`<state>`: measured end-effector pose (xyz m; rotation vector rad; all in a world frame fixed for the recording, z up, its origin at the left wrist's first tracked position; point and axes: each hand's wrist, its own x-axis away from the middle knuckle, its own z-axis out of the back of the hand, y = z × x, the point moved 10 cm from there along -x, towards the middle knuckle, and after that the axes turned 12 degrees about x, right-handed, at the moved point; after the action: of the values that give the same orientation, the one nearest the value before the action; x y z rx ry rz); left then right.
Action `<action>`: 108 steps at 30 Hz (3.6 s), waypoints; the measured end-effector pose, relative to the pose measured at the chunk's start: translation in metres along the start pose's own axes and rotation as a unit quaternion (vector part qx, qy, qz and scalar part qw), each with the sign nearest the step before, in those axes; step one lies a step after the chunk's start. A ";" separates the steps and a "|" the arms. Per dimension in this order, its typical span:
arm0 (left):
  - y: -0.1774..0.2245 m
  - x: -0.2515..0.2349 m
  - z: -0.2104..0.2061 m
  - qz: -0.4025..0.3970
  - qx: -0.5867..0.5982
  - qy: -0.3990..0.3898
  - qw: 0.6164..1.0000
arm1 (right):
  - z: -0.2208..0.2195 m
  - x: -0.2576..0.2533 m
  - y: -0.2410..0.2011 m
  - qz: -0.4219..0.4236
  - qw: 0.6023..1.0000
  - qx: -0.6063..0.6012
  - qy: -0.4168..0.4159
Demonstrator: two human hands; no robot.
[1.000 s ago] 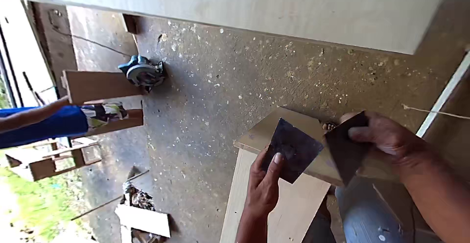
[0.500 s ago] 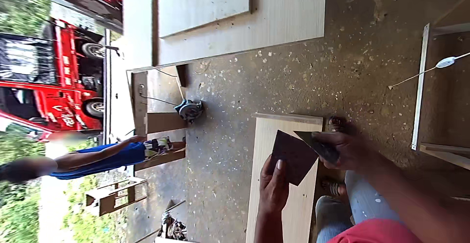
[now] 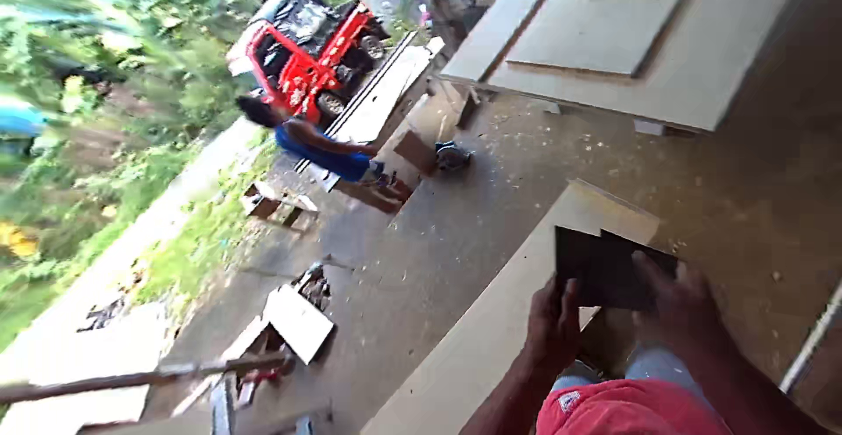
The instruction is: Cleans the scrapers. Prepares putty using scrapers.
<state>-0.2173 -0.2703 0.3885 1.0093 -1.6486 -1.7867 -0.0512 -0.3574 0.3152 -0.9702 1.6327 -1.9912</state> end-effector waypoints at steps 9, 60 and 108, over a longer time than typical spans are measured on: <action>0.009 0.059 0.025 0.147 0.039 -0.017 0.988 | -0.059 0.030 -0.018 -0.001 0.982 0.087 -0.169; 0.075 0.757 0.221 -0.020 0.180 0.742 0.645 | -0.360 0.632 0.128 0.206 0.366 0.242 -0.875; 0.181 1.305 0.441 -0.045 0.064 0.674 0.734 | -0.438 1.227 0.346 -0.389 0.373 0.195 -0.820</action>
<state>-1.3683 -1.0452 0.3247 1.8028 -0.7148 -0.4860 -1.2506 -0.9709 0.2721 -2.3401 -0.5585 -0.4424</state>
